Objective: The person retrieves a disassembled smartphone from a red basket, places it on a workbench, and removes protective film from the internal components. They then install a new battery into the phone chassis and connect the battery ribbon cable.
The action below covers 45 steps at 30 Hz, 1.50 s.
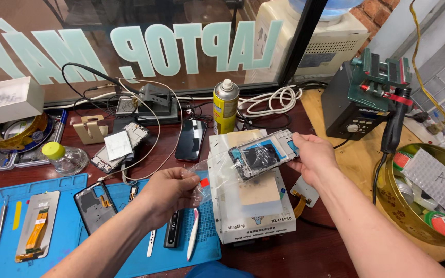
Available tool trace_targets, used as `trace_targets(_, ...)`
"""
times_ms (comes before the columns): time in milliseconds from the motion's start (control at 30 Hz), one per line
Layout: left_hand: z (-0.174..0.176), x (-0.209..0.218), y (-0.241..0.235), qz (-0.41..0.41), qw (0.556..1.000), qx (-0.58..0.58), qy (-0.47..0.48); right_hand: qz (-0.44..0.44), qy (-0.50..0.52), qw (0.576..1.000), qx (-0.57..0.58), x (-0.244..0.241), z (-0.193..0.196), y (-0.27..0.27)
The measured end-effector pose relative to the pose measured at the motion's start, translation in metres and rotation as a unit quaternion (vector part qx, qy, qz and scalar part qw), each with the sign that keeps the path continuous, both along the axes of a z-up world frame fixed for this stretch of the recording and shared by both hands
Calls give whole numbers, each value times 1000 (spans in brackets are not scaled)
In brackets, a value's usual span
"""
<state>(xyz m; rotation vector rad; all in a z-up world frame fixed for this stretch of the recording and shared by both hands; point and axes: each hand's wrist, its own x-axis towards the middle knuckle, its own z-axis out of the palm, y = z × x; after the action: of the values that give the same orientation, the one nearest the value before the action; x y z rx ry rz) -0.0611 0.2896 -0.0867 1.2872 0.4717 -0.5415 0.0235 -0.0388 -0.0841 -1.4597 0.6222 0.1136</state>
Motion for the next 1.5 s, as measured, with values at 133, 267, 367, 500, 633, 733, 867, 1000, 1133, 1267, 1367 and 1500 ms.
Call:
trace_targets(133, -2, -6, 10, 3, 1000, -15, 9, -1, 2, 1000, 4, 8, -5, -10)
trace_targets(267, 1, -9, 42, -16, 999, 17, 41, 16, -10, 1000, -5, 16, -4, -14)
trace_targets(367, 14, -10, 87, -15, 998, 47, 28, 44, -23, 999, -22, 24, 2, -13)
trace_targets(500, 32, -9, 127, 64, 998, -12, -3, 118, -16, 993, -26, 31, 7, -1)
trace_targets(633, 40, 7, 121, 62, 991, -88, -84, 156, -7, 984, -84, 24, 2, 19)
trace_targets(733, 40, 33, 86, 16, 986, -124, -115, 179, -83, 943, -268, 13, 9, 28)
trace_targets(867, 42, 74, 13, 2, 985, -112, -133, 170, -67, 939, -292, 9, 50, 22)
trace_targets(1000, 48, 92, -69, 52, 989, -72, -121, 193, -79, 977, 54, 5, 84, 15)
trace_targets(1133, 58, 90, -120, -6, 992, -79, -103, 209, -178, 961, 34, 10, 66, 12)
trace_targets(1267, 67, 90, -112, 4, 985, 62, -159, 78, -61, 995, -12, 45, 38, -45)
trace_targets(1367, 63, 85, -91, -13, 973, 155, -172, 66, 41, 992, -99, 71, -6, -81)
trace_targets(1500, 51, 62, -74, -71, 947, 285, -126, 99, 121, 981, -116, 85, -68, -99)
